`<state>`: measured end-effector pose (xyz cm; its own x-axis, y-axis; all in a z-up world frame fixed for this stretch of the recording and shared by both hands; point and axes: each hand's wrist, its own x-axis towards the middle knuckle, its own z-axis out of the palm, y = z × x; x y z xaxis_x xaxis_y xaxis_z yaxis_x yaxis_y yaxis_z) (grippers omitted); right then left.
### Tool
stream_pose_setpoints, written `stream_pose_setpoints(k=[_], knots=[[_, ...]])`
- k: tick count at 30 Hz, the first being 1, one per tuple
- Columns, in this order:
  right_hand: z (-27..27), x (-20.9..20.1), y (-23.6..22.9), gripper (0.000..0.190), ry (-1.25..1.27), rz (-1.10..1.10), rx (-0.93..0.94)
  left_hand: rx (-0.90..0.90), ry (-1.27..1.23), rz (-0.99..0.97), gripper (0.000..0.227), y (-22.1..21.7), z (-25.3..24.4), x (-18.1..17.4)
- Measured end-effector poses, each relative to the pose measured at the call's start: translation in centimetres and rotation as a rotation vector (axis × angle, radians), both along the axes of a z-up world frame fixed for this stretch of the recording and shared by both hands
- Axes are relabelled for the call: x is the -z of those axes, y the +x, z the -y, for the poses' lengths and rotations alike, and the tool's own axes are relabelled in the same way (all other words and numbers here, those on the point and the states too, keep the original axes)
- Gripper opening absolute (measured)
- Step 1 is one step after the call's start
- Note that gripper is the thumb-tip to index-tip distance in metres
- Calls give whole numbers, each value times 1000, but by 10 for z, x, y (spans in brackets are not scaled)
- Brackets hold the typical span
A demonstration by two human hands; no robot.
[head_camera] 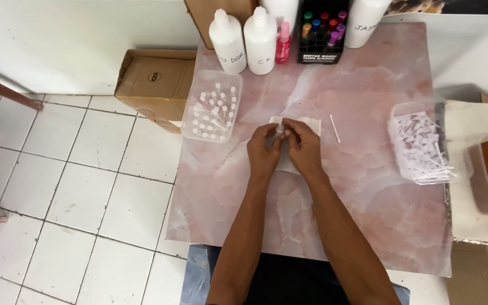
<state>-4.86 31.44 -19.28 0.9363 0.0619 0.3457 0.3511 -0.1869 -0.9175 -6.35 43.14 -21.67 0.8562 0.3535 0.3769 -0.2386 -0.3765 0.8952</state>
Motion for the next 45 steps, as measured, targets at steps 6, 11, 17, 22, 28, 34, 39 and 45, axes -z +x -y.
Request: stream_pose_setpoints(k=[6, 11, 17, 22, 28, 34, 39, 45], knots=[[-22, -12, -10, 28, 1, 46, 22, -65, -3, 39, 31, -8, -2, -13], [-8, -9, 3, 27, -28, 103, 67, 16, -155, 39, 29, 6, 15, -22], [-10, 4, 12, 25, 6, 85, 55, 53, -181, -6, 27, 10, 7, -16], [-9, 1, 3, 23, 34, 63, 34, 55, -161, -19, 26, 3, 3, -11], [1, 4, 4, 22, 81, 114, 6, 111, -34, 66, 31, 8, 4, -5], [2, 6, 7, 22, 81, 121, -7, 131, -26, 84, 31, 14, 4, -2], [0, -1, 6, 21, 50, 174, 25, 114, -48, 84, 25, 12, 6, -11], [23, -15, 2, 13, -245, 355, 279, 133, -58, 43, 27, 8, -1, -16]])
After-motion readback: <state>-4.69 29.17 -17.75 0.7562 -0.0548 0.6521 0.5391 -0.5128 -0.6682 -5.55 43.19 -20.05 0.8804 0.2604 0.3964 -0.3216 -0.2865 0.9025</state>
